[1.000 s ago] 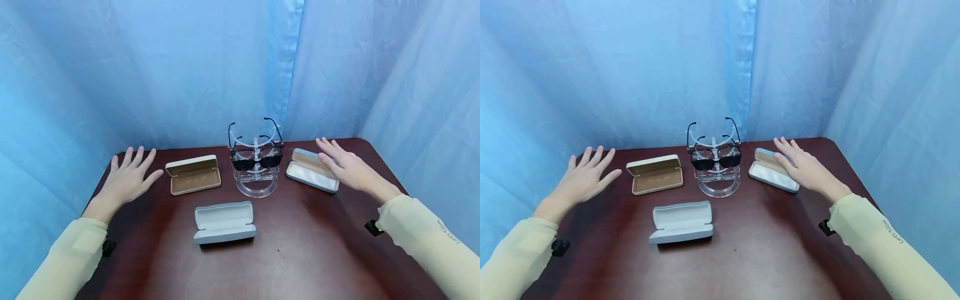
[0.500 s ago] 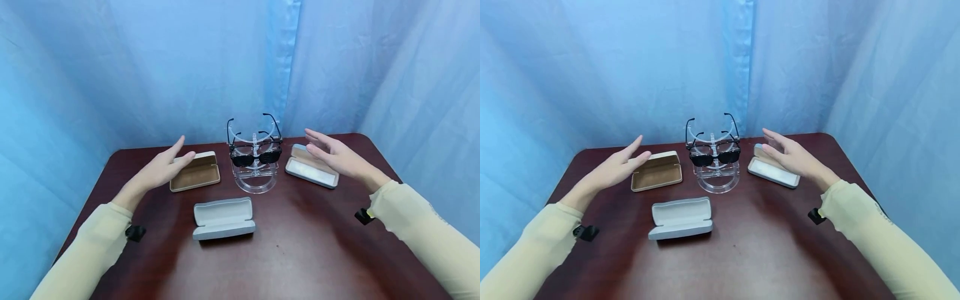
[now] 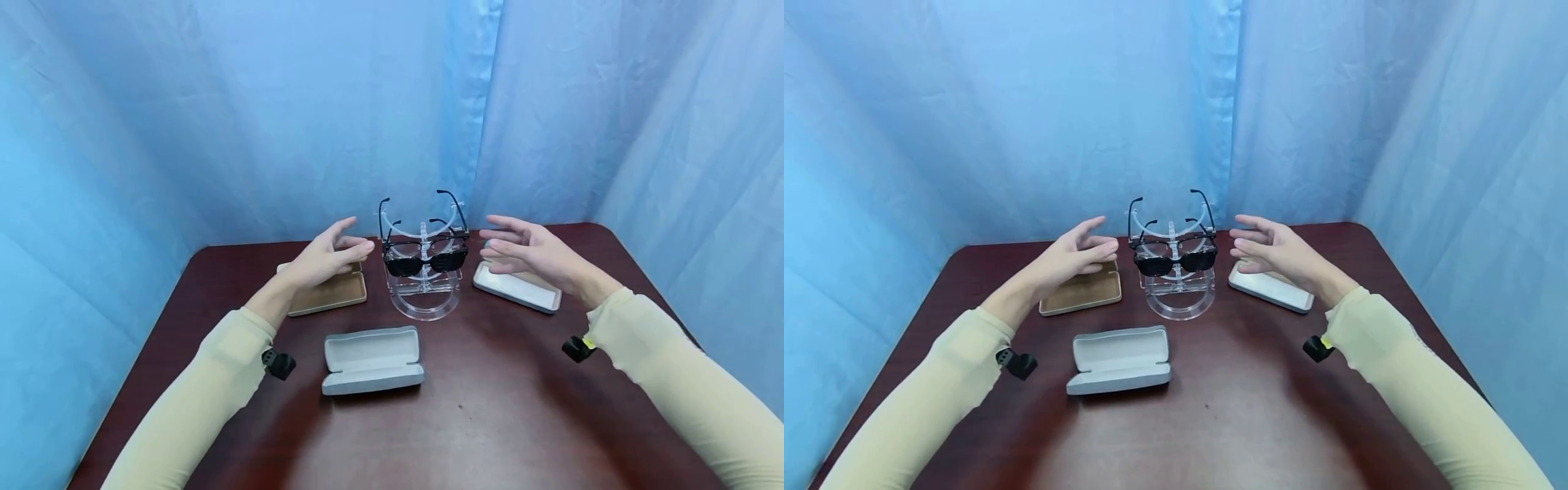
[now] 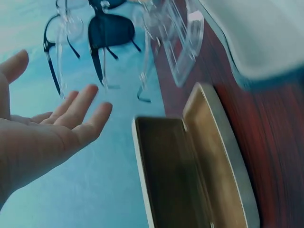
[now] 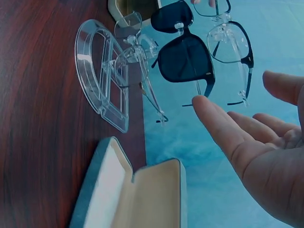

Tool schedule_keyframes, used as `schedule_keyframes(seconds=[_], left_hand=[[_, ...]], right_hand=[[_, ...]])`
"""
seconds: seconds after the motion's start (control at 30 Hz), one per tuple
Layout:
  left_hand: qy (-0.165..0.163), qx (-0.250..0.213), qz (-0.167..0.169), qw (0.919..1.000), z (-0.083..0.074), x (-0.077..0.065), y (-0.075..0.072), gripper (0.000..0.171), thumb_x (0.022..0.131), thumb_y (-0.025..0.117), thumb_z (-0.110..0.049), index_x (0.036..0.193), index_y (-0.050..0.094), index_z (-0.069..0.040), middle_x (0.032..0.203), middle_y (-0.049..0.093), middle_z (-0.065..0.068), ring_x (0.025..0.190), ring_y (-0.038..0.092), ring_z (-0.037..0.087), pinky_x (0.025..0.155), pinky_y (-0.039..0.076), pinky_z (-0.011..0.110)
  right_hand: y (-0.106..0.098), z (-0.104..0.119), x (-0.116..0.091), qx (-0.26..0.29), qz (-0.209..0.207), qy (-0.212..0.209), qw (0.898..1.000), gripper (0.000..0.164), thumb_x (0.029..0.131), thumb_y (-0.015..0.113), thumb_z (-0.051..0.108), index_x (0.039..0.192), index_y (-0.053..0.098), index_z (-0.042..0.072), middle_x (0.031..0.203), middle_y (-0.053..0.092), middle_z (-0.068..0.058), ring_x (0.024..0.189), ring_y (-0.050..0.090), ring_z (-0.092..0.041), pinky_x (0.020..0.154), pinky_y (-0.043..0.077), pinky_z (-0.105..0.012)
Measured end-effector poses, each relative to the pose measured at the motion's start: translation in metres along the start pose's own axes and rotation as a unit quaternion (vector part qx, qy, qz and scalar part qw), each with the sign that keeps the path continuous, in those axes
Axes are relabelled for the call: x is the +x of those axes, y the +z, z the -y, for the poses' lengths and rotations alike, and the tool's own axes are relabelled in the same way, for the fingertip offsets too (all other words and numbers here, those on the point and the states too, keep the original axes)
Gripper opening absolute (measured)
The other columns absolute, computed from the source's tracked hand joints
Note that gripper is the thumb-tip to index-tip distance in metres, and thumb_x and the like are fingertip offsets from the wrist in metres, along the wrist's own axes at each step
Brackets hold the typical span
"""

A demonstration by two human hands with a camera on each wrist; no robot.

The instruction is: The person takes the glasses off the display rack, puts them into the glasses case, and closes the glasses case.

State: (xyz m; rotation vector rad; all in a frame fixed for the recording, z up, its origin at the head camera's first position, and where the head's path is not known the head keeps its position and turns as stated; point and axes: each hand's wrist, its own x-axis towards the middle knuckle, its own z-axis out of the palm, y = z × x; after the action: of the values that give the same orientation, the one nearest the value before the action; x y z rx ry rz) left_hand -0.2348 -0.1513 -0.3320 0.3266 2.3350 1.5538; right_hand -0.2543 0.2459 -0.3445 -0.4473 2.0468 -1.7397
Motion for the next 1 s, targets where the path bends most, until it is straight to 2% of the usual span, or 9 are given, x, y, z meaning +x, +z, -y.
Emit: schedule_keyframes(seconds=[0.13, 0.3, 0.43, 0.63, 0.77, 1.0], left_hand=[[-0.006, -0.053, 0.021, 0.9983, -0.005, 0.006, 0.009, 0.077, 0.102, 0.061, -0.043, 0.162, 0.020, -0.019, 0.143, 0.056, 0.013, 0.121, 0.064, 0.028, 0.110, 0.043, 0.050], [-0.019, -0.070, 0.033, 0.9968, -0.008, 0.011, 0.016, 0.073, 0.103, 0.058, -0.044, 0.162, 0.023, -0.017, 0.136, 0.062, 0.016, 0.119, 0.064, 0.035, 0.112, 0.040, 0.052], [-0.025, -0.080, 0.045, 0.9954, -0.009, 0.015, 0.020, 0.070, 0.104, 0.057, -0.043, 0.161, 0.025, -0.017, 0.134, 0.063, 0.017, 0.118, 0.064, 0.037, 0.111, 0.041, 0.050], [-0.029, -0.063, 0.046, 0.9966, -0.007, 0.017, 0.022, 0.057, 0.104, 0.057, -0.043, 0.149, 0.043, -0.011, 0.130, 0.065, 0.017, 0.113, 0.067, 0.035, 0.108, 0.045, 0.048], [-0.032, -0.046, 0.037, 0.9977, -0.005, 0.016, 0.018, 0.047, 0.104, 0.056, -0.043, 0.138, 0.055, -0.011, 0.129, 0.065, 0.016, 0.114, 0.066, 0.035, 0.105, 0.048, 0.046], [-0.037, -0.056, 0.021, 0.9975, -0.001, 0.015, 0.012, 0.042, 0.106, 0.055, -0.040, 0.134, 0.058, -0.009, 0.126, 0.066, 0.017, 0.109, 0.068, 0.033, 0.105, 0.048, 0.049]], right_hand=[[0.005, -0.004, 0.003, 0.020, -0.007, 0.001, 1.000, 0.069, 0.105, 0.059, 0.024, 0.161, 0.023, 0.007, 0.160, 0.031, -0.024, 0.128, 0.058, -0.028, 0.096, 0.055, -0.042], [0.009, -0.005, 0.006, 0.032, -0.013, 0.010, 0.999, 0.068, 0.104, 0.061, 0.028, 0.160, 0.027, 0.007, 0.157, 0.036, -0.024, 0.126, 0.060, -0.032, 0.095, 0.055, -0.040], [0.010, -0.003, 0.007, 0.031, -0.011, 0.018, 0.999, 0.069, 0.104, 0.061, 0.028, 0.159, 0.027, 0.004, 0.153, 0.041, -0.026, 0.119, 0.065, -0.028, 0.095, 0.055, -0.040], [0.011, -0.003, 0.007, 0.029, -0.014, 0.021, 0.999, 0.064, 0.104, 0.061, 0.026, 0.156, 0.033, 0.000, 0.146, 0.050, -0.025, 0.115, 0.067, -0.032, 0.094, 0.056, -0.041], [0.015, -0.002, 0.010, 0.024, -0.013, 0.029, 0.999, 0.062, 0.104, 0.062, 0.026, 0.154, 0.037, 0.000, 0.145, 0.053, -0.022, 0.111, 0.068, -0.034, 0.094, 0.056, -0.045], [0.021, 0.000, 0.019, 0.037, -0.006, 0.033, 0.999, 0.059, 0.103, 0.063, 0.024, 0.151, 0.041, -0.003, 0.146, 0.051, -0.026, 0.100, 0.072, -0.027, 0.094, 0.056, -0.047]])
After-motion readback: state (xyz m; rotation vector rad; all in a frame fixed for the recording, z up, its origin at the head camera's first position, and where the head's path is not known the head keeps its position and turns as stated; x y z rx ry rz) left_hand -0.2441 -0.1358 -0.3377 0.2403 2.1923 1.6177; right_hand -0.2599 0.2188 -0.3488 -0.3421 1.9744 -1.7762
